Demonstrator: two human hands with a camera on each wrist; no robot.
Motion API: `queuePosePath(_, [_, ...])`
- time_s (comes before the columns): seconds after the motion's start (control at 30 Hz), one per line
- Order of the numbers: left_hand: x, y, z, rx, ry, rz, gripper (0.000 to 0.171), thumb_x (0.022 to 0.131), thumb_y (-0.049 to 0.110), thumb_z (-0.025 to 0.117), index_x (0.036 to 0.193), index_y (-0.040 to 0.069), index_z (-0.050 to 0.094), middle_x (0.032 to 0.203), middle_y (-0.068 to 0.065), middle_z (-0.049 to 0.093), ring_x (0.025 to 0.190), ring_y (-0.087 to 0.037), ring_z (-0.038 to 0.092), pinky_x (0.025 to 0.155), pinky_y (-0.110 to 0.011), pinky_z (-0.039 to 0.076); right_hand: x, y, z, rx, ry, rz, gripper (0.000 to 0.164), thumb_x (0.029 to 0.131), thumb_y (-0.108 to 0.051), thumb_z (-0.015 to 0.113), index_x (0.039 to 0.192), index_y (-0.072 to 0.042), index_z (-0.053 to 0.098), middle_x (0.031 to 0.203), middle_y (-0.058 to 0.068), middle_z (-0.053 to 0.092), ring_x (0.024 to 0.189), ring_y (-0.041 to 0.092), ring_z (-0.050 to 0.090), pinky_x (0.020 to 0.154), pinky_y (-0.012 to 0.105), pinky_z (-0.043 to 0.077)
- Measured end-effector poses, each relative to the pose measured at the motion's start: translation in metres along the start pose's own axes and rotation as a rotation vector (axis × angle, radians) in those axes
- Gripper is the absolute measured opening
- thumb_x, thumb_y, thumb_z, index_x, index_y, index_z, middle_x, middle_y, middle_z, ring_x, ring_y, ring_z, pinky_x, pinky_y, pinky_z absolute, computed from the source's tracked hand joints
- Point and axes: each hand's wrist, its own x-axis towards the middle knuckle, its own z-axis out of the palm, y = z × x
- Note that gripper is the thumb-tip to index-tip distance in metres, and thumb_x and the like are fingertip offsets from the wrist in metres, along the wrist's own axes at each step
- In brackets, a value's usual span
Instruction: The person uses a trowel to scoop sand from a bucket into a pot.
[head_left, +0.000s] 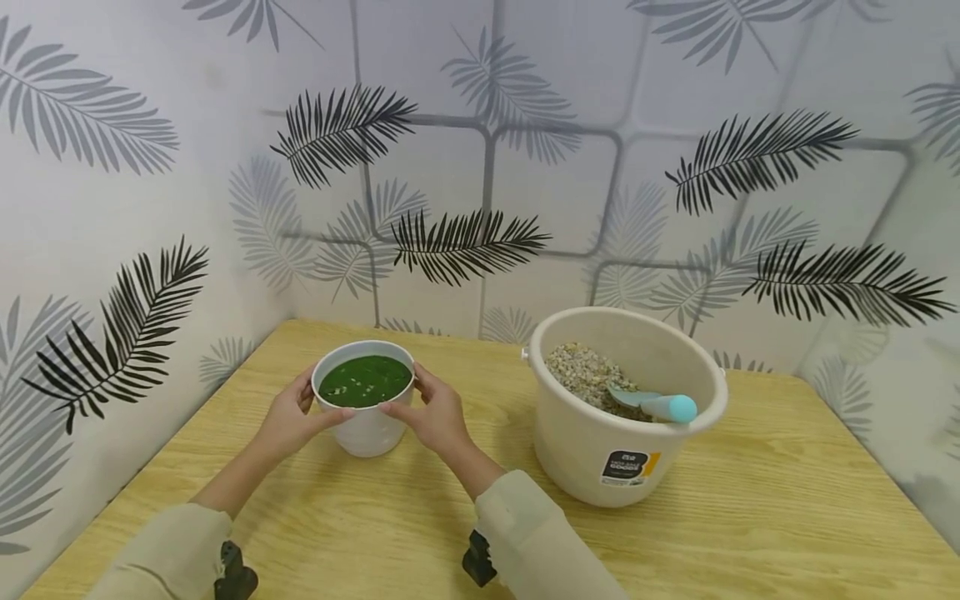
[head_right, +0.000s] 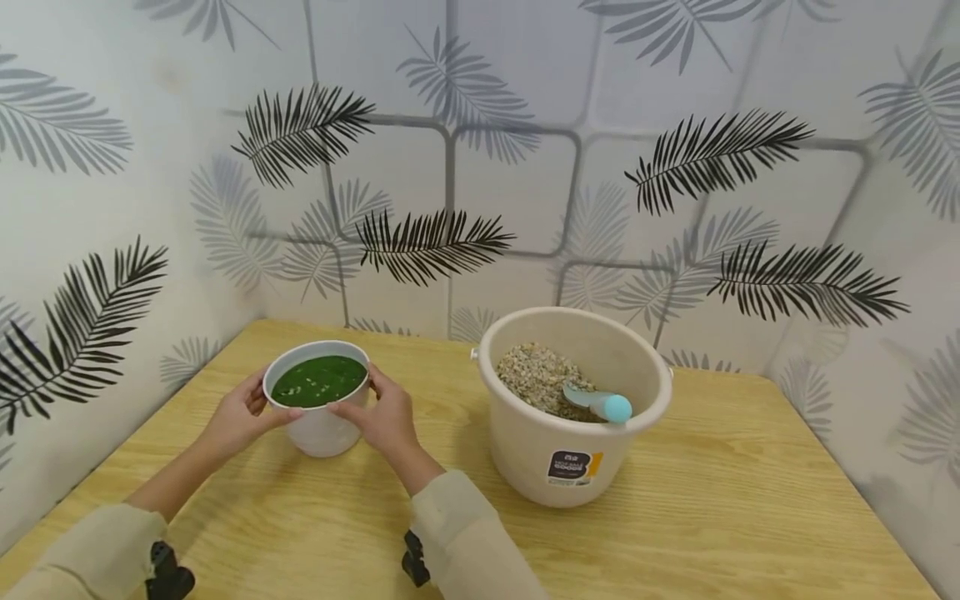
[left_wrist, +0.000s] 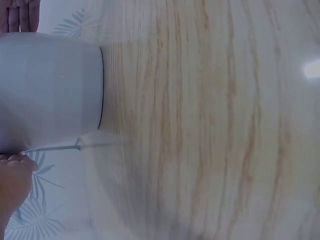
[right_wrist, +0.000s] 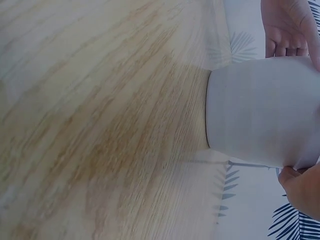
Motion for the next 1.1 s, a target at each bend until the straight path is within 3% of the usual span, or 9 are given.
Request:
queuePosePath(0.27, [0.0, 0.001, 0.003, 0.001, -0.008, -0.001, 0.091, 0.08, 0.016, 0.073, 0.145, -0.008, 0.014, 0.149, -0.03, 0.02, 0.138, -0.045, 0.02, 0.112, -0.053, 0.02, -0.002, 0.003, -0.003, 0.006, 0.032, -0.029, 0.071, 0.077, -0.017, 0.076, 0.137, 0.0, 0.042, 0.136, 0.015, 0.05, 0.123, 0.032, 0.051, 0.106, 0.047, 0.038])
queuePosePath(1.1, [0.004, 0.007, 0.014, -0.009, -0.015, 0.014, 0.088, 0.078, 0.017, 0.074, 0.144, -0.008, 0.02, 0.147, -0.029, 0.026, 0.137, -0.043, 0.024, 0.113, -0.051, 0.021, -0.008, 0.004, -0.014, -0.014, 0.086, -0.007, 0.074, 0.075, -0.018, 0.078, 0.136, 0.003, 0.042, 0.133, 0.017, 0.052, 0.122, 0.029, 0.052, 0.105, 0.044, 0.039])
